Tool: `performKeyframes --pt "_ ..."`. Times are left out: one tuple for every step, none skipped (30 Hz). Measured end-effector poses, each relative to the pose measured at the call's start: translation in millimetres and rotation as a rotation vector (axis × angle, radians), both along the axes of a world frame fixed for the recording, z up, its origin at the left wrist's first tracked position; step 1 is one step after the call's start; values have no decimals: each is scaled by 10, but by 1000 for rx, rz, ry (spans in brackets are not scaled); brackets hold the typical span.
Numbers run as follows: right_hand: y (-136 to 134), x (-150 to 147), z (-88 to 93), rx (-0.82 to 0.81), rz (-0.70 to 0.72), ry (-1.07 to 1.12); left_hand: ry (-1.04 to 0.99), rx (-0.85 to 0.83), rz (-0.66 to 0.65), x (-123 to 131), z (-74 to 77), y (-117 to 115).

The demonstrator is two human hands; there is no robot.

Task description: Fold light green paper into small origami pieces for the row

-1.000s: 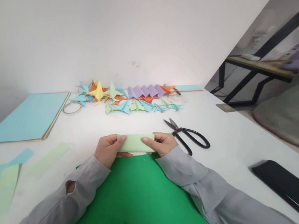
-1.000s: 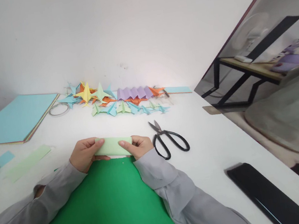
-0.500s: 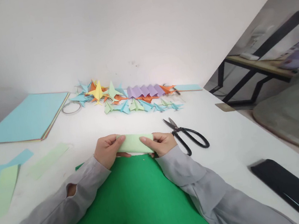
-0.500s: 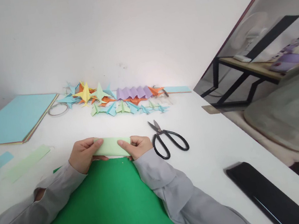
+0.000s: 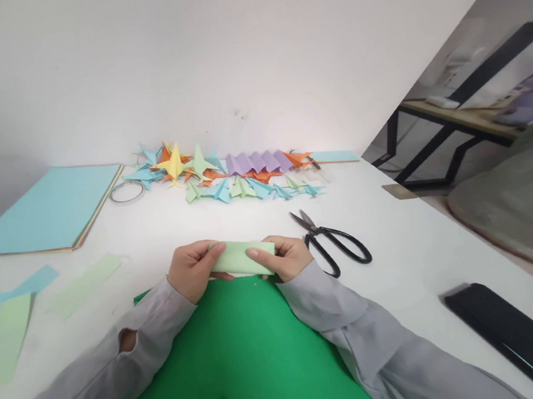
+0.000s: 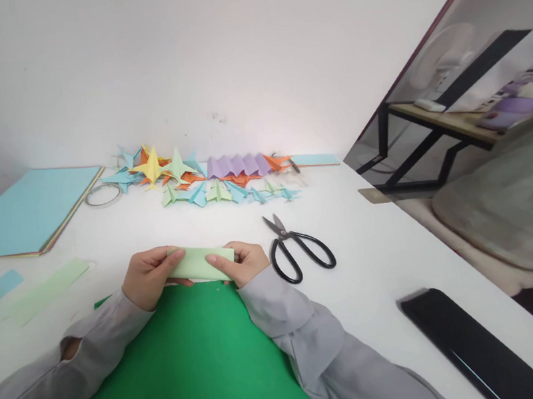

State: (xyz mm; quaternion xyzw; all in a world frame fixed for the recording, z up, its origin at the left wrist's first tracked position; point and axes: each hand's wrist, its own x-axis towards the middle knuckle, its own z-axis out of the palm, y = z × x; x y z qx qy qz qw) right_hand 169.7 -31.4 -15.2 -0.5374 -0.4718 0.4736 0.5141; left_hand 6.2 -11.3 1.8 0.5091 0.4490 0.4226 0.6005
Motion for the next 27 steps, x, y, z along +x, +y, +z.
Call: performKeyframes --pt "3 4 -8 0 -2 6 1 6 -1 2 9 -7" --pt "6 9 -16 1 -4 10 2 10 -4 3 15 -13" --pt "8 13 -23 2 -6 10 4 13 -6 3 19 -17" --pt "10 16 -28 3 -8 9 6 15 -8 2 21 -18" --pt "11 18 -32 4 -10 9 8 16 -8 0 21 -18" --pt "11 19 -34 7 -10 9 9 16 -9 -2 19 -17" --pt "11 18 -34 9 -11 8 10 15 -9 -3 16 -14" --pt "10 17 -34 11 -13 7 10 14 -9 -5 13 -11" --pt "8 15 -32 12 -15 6 9 14 -9 -6 9 -8" --pt "6 12 -30 12 -17 5 8 13 -9 -6 5 -5" --pt "3 10 -28 11 -20 2 6 12 -11 -7 0 -1" --pt "1 7 -26 10 -24 -2 3 10 -13 -6 -4 2" --pt "-2 5 -24 9 -29 -8 -1 6 -16 -6 -9 5" --pt "-5 2 -22 11 -36 -15 -5 0 -21 -7 -14 8" --pt "-8 0 -21 15 -43 -25 -10 -8 -24 -8 -19 11" --pt "-10 -2 -20 20 -51 -35 -16 -16 -27 -9 -25 15" --pt "-12 -3 -19 28 -56 -45 -21 -26 -29 -12 -30 18" --pt "-13 -5 -19 37 -59 -53 -26 -35 -30 -15 -36 21" --pt "-14 -5 -19 48 -60 -60 -32 -45 -29 -18 -42 25" --pt "-14 -6 -19 58 -60 -66 -38 -55 -29 -21 -48 29" --pt "-13 -6 -19 67 -59 -72 -45 -65 -29 -25 -54 33" --pt "-13 -6 -19 74 -58 -77 -52 -74 -30 -27 -59 38" --pt "-13 -6 -20 78 -58 -79 -59 -82 -31 -29 -62 42" --pt "-12 -7 -22 76 -56 -78 -65 -89 -32 -30 -65 46" --pt "-12 -7 -24 71 -54 -75 -67 -94 -34 -30 -66 50" --pt "-11 -8 -26 67 -49 -70 -67 -97 -35 -29 -65 52" --pt "-9 -9 -30 64 -42 -62 -64 -97 -36 -28 -64 54"
